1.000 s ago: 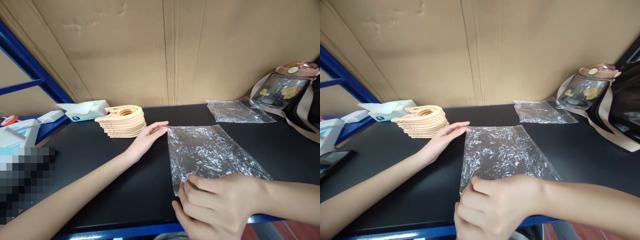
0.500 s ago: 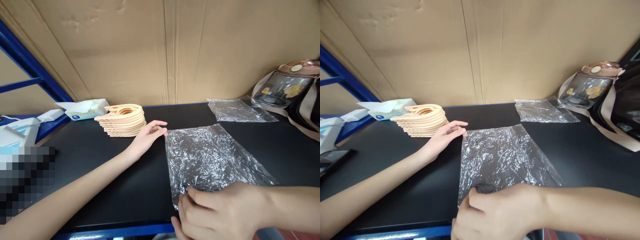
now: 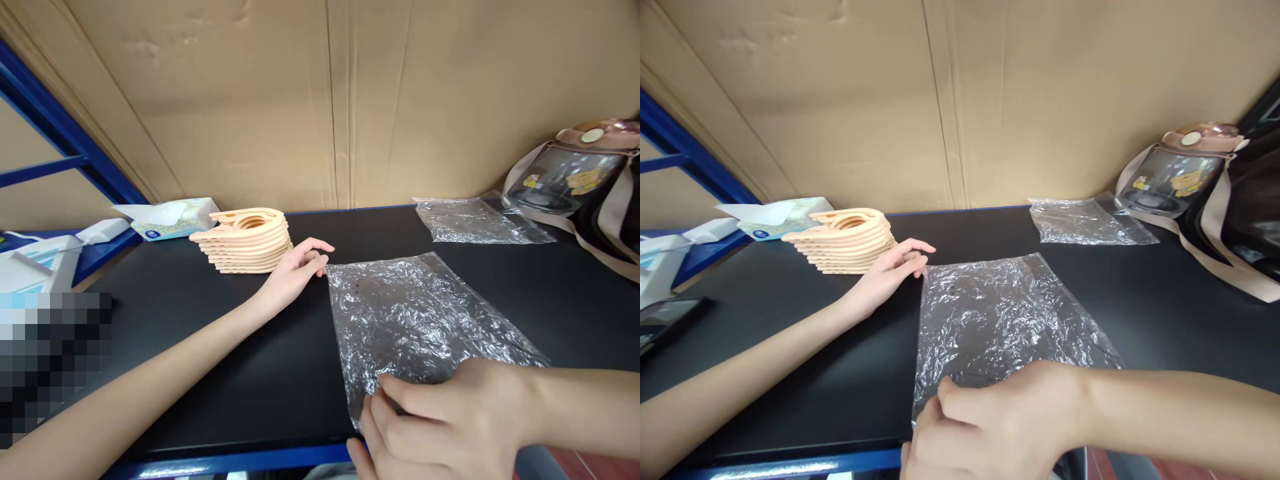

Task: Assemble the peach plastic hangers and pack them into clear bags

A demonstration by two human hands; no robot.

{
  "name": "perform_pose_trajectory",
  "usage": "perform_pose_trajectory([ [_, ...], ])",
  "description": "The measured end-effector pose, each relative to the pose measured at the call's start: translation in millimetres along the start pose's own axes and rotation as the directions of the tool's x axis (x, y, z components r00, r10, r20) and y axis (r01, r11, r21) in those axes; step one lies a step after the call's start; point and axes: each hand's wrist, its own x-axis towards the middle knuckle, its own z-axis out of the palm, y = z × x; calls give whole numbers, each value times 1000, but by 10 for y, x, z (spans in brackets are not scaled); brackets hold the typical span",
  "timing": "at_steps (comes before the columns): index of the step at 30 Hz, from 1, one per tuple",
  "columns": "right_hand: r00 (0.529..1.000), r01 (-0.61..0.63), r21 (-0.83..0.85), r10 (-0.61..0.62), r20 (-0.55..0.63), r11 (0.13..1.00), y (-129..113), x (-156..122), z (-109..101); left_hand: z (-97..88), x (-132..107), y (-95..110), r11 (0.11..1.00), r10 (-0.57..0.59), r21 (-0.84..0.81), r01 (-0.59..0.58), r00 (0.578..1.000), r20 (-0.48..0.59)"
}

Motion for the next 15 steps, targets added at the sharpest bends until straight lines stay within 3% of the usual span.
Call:
perform_pose_trajectory([
  [8,1000,-24,-25,24,19,999,-35,-52,1,-20,19,-54,998,45,37,-47,998,45],
  [11,998,28,-22,-29,-47,999,-67,-70,27,-33,36,-87,992,94,80,-100,993,77],
  [12,998,5,-31,-7,-64,1000,-89,-73,36,-36,41,-95,990,105,89,-113,991,83],
  [14,985,-163,-37,161,-58,986,-141,-69,48,-37,47,-105,987,120,100,-129,989,88],
  [15,982,-176,-33,173,-72,984,-161,-61,50,-37,48,-107,985,127,109,-136,988,85],
])
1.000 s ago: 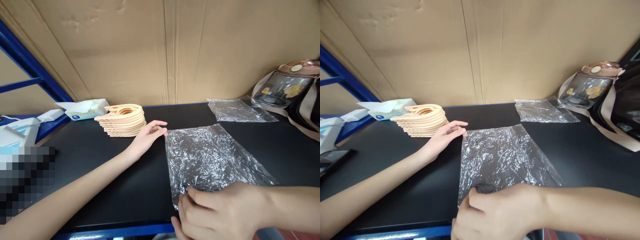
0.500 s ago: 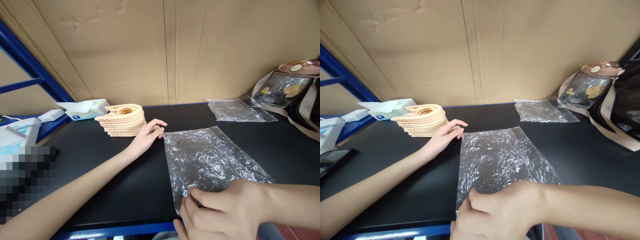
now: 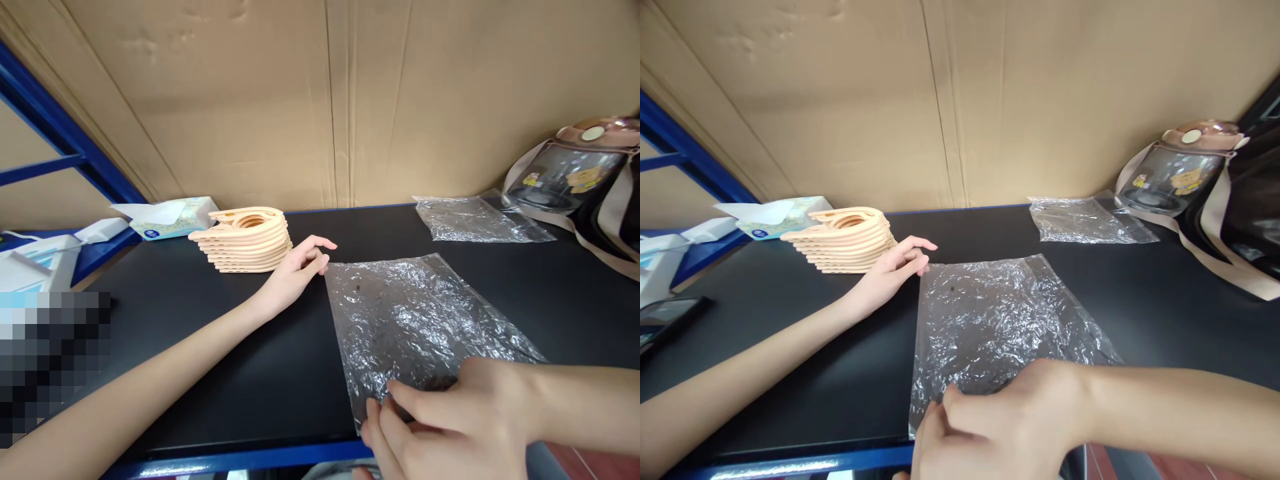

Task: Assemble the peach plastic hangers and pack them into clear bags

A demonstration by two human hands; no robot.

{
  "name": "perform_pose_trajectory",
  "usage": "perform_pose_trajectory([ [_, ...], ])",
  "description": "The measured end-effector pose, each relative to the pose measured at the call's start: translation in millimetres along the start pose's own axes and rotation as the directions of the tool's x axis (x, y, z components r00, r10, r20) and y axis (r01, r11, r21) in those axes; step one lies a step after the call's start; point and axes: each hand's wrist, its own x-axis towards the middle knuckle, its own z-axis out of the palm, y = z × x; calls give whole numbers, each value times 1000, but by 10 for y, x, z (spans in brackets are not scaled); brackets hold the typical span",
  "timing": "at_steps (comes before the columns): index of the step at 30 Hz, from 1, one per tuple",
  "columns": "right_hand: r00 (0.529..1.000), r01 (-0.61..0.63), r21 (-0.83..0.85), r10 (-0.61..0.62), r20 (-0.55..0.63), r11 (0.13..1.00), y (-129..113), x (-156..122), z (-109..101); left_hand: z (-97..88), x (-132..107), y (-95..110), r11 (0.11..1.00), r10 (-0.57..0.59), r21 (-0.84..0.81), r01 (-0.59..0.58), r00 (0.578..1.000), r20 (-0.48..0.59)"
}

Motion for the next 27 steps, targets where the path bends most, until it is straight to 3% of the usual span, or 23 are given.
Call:
perform_pose_trajectory([
  [3,999,-24,17,25,-22,1000,17,44,-29,10,-11,4,997,24,73,-22,999,-29],
  [6,995,-100,50,101,-11,994,223,87,-140,32,-43,18,986,57,160,-46,996,-65],
  [7,978,-206,36,205,30,978,335,85,-194,41,-58,29,979,75,194,-58,994,-82],
  [9,937,-304,-45,308,167,951,598,34,-311,52,-94,76,946,140,309,-100,984,-109],
  [10,894,-377,-121,395,211,918,734,-17,-367,54,-114,115,913,183,386,-130,977,-105],
  [11,813,-473,-174,504,292,864,864,-85,-416,52,-135,165,869,223,467,-162,972,-77],
  [14,512,-698,-199,675,531,687,1156,-358,-511,36,-200,351,734,227,623,-268,963,147],
  [17,197,-838,-230,666,719,496,1276,-623,-543,22,-255,483,670,153,641,-374,914,375],
  [19,67,-875,-238,592,803,421,1294,-724,-543,13,-276,489,637,138,642,-427,882,450],
  [21,-11,-891,-252,536,844,377,1294,-747,-527,-6,-282,440,608,109,665,-433,876,470],
  [23,-58,-903,-257,497,866,343,1285,-715,-490,-40,-271,375,606,41,693,-390,886,463],
  [25,-49,-923,-220,469,882,316,1270,-663,-438,-84,-253,331,624,-47,710,-327,891,451],
  [27,6,-946,-142,455,891,291,1245,-616,-386,-125,-240,324,655,-146,708,-265,874,463],
])
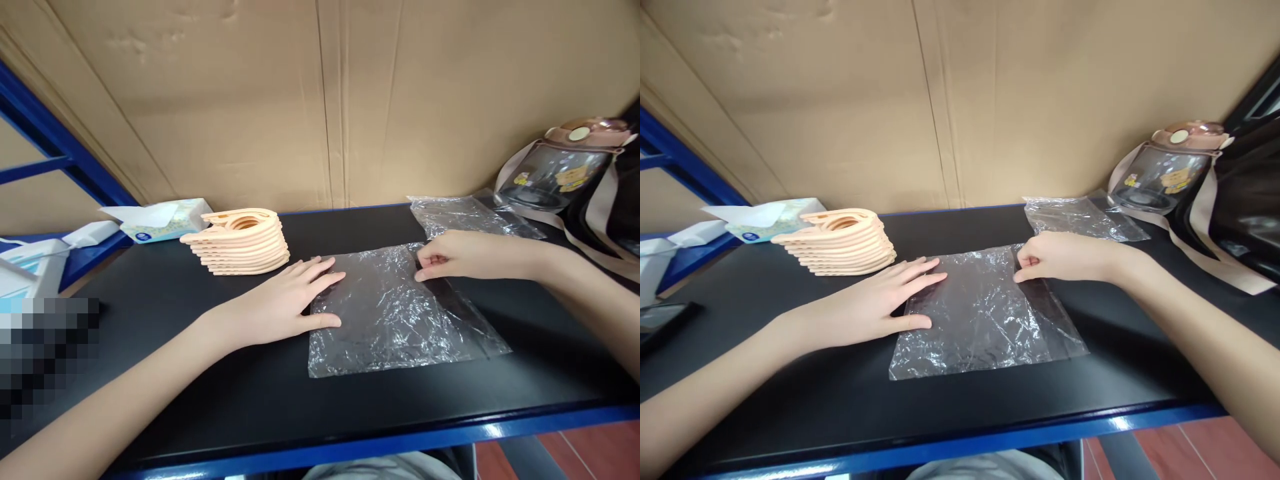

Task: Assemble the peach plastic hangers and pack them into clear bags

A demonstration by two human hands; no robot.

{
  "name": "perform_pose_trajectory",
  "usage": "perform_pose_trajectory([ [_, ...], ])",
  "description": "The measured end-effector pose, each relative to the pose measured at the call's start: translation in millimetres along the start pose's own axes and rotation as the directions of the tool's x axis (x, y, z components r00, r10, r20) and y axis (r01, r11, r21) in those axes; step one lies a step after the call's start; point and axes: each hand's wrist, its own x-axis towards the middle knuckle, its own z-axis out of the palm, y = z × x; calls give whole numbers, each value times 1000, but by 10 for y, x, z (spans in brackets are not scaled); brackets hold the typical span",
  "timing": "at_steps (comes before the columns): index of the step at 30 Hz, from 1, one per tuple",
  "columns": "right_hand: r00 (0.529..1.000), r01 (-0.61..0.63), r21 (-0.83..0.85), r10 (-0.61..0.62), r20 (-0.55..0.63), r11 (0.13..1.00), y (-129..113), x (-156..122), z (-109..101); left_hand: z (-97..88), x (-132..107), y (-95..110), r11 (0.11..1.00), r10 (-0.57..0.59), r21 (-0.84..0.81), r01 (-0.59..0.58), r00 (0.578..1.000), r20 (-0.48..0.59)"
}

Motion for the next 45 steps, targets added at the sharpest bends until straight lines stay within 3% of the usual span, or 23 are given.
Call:
perform_pose_trajectory([
  [4,995,95,139,-92,-25,986,-83,33,66,-34,-36,5,995,-44,-88,57,989,141],
  [11,957,281,362,-286,-41,889,-118,140,166,17,-54,10,986,5,-166,18,991,136],
  [15,884,467,303,-429,-187,831,-190,200,276,30,-36,-15,977,3,-210,21,994,114],
  [18,844,528,160,-496,-203,834,-274,190,406,40,-24,-24,972,21,-234,0,996,86],
  [23,837,530,-12,-526,-148,848,-368,128,588,21,-15,-5,969,7,-245,11,998,70],
  [30,885,455,7,-452,-110,890,-431,122,643,-24,-27,1,981,-24,-191,47,992,122],
  [34,921,386,9,-386,-51,922,-333,59,486,-22,-35,-27,985,-75,-145,93,990,123],
  [40,950,309,9,-309,34,951,-2,-117,84,-46,-54,-67,986,-45,-157,62,993,107],
  [45,954,301,-25,-301,-2,953,51,-166,-3,-192,-100,-32,959,24,-281,-24,1000,-2],
])
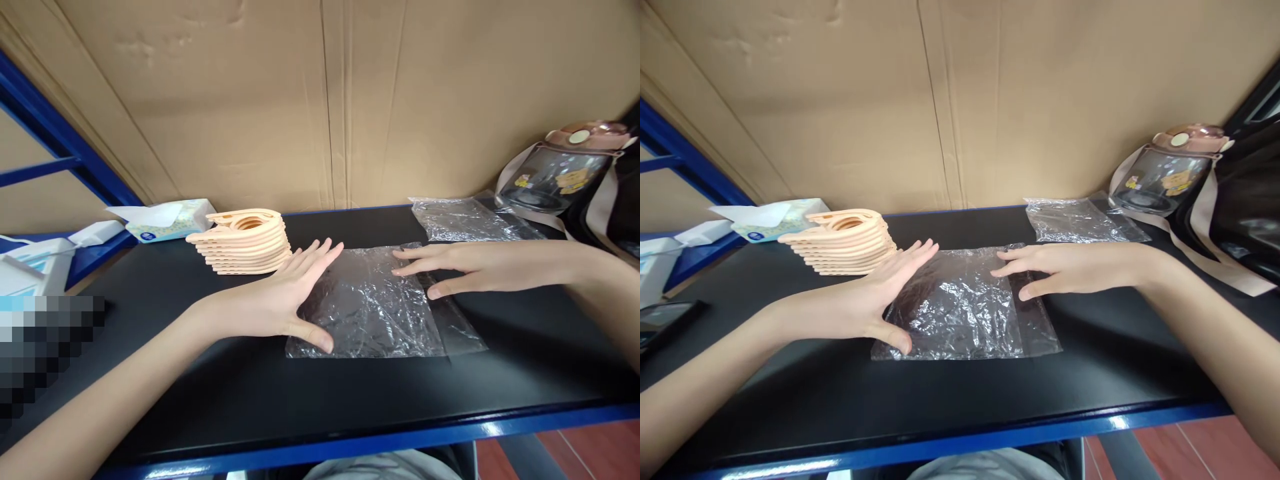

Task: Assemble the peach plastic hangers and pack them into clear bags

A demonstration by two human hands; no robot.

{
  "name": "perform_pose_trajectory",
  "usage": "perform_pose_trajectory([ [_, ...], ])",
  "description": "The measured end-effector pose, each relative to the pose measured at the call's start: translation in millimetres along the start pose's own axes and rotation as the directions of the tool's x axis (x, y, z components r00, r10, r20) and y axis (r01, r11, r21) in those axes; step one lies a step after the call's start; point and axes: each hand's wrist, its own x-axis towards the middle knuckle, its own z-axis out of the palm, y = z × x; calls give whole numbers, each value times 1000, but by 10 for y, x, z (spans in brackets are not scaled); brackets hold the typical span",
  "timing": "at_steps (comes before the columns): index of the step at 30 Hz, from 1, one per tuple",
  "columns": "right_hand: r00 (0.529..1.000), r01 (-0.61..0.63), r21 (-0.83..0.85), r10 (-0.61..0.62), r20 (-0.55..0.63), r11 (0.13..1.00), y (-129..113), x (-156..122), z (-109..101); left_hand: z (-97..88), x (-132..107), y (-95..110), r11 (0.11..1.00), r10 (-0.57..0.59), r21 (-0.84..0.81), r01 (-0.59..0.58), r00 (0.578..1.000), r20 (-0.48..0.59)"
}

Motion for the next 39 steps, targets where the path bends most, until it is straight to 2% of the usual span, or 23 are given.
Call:
perform_pose_trajectory([
  [3,1000,13,-23,-12,12,1000,-63,16,20,-177,-30,82,964,76,-250,-92,994,-72],
  [5,999,6,-34,-4,47,999,-115,28,32,-324,-61,103,933,81,-327,-151,973,-217],
  [7,997,1,-42,2,77,999,-158,39,38,-477,-115,59,954,16,-262,-143,901,-434],
  [8,997,3,-43,1,81,999,-174,44,41,-551,-154,5,973,-35,-212,-91,850,-525],
  [10,997,7,-36,-4,78,999,-193,60,49,-684,-248,-171,989,-141,-115,88,773,-618],
  [13,999,-11,-14,11,48,1000,-186,102,79,-825,-400,-537,950,-245,13,313,769,-590],
  [16,1000,5,-1,-5,-10,1000,-151,164,125,-879,-499,-857,881,-446,-73,467,770,-456],
  [18,997,49,-18,-50,-65,999,-126,203,151,-879,-518,-980,882,-463,-101,461,804,-374],
  [21,978,38,-139,-66,-199,990,-110,242,165,-865,-506,-1052,917,-397,-89,390,859,-323],
  [23,954,-26,-233,-45,-295,972,-118,252,157,-859,-494,-1065,922,-384,-90,376,869,-313],
  [25,934,-80,-283,-27,-355,956,-140,254,140,-856,-487,-1069,919,-393,-102,381,855,-339],
  [32,897,-131,-329,-30,-442,935,-218,240,87,-864,-480,-978,914,-390,-88,396,799,-458],
  [36,852,-174,-308,-14,-523,935,-218,241,84,-865,-453,-775,920,-383,-144,366,751,-538],
  [39,784,-162,-141,41,-619,977,-228,243,100,-808,-372,-501,971,-235,-116,211,733,-639],
])
